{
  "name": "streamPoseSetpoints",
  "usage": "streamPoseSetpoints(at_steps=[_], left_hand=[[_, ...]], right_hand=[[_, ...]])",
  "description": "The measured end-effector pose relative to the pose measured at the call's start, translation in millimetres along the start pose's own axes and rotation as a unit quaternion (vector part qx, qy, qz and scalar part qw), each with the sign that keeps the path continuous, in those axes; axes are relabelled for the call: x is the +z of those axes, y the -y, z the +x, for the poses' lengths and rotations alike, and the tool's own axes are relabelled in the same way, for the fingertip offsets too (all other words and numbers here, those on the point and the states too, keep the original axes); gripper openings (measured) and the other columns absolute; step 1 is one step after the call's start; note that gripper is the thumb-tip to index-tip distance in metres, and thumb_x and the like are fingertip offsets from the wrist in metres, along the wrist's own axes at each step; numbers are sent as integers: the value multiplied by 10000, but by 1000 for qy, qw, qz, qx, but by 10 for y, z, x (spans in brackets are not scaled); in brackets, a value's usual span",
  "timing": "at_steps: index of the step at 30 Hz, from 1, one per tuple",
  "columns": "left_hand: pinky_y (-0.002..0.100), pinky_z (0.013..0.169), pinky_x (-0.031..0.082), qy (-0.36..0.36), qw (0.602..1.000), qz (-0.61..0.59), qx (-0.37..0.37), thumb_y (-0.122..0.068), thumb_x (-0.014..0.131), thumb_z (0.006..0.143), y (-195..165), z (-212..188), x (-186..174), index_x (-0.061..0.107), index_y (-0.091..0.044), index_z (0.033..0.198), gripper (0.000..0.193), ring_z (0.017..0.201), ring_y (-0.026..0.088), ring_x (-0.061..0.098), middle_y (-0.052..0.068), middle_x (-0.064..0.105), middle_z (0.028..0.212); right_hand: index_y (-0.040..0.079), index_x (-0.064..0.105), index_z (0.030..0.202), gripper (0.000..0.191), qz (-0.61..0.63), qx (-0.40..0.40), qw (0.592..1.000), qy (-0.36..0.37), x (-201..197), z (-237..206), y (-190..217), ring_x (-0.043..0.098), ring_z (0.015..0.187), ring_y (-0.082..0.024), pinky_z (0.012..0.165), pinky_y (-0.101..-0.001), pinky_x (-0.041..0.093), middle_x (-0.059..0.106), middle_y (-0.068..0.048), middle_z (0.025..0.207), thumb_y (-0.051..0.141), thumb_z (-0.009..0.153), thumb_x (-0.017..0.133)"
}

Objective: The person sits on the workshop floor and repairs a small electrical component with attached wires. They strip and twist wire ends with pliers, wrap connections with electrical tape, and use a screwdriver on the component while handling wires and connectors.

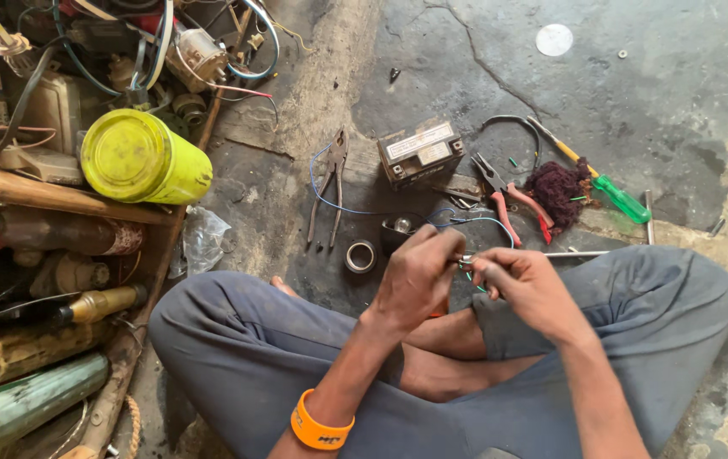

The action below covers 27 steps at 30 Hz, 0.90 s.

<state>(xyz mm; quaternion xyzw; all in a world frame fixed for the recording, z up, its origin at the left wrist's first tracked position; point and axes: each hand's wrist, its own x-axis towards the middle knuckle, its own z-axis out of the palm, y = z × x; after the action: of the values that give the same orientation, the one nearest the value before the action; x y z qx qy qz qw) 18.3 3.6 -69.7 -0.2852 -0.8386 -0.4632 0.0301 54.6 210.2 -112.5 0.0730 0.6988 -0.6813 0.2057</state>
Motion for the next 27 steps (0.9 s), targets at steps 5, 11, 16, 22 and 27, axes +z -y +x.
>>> streamPoseSetpoints(at_steps=[5, 11, 16, 22, 27], left_hand=[[432, 869, 530, -48, 997, 46, 35, -29, 734, 773, -51, 11, -20, 566, -30, 1268, 522, 992, 356, 643, 154, 684, 1047], [285, 679, 554, 144, 830, -383, -380, -248, 745, 904, 293, 18, -130, 517, -27, 1337, 537, 813, 200, 751, 136, 780, 932], [249, 604, 553, 170, 737, -532, -381, -139, 700, 970, 532, -89, 20, 612, 44, 1249, 345, 754, 161, 748, 156, 771, 937], [250, 714, 612, 134, 834, -443, -300, -78, 688, 986, 517, -126, 146, 712, 62, 1091, 176, 801, 116, 748, 109, 776, 915], [224, 707, 622, 71, 904, -292, -302, -48, 767, 865, 430, -124, 179, 773, 18, 973, 127, 788, 80, 758, 57, 797, 853]], right_hand=[[-27, 767, 1025, 179, -98, -103, 986, -89, 115, -45, 40, 606, 789, -36, 698, -226, 499, 742, 4, 830, 119, 962, 685], [-29, 762, 986, 145, -118, -107, 985, -65, 64, -75, 115, 592, 769, -51, 693, -246, 478, 719, 4, 806, 92, 928, 707], [-27, 774, 993, 152, -162, -96, 981, -39, 73, -85, 117, 501, 677, -75, 604, -261, 415, 648, -25, 737, 89, 920, 709], [-22, 732, 964, 144, -148, -85, 984, -39, 189, -78, 139, 571, 724, -45, 626, -233, 466, 716, -20, 789, 111, 972, 678], [-24, 731, 1030, 158, -135, -82, 987, -30, 226, -82, 145, 610, 746, 1, 616, -204, 543, 740, 10, 824, 100, 963, 658]])
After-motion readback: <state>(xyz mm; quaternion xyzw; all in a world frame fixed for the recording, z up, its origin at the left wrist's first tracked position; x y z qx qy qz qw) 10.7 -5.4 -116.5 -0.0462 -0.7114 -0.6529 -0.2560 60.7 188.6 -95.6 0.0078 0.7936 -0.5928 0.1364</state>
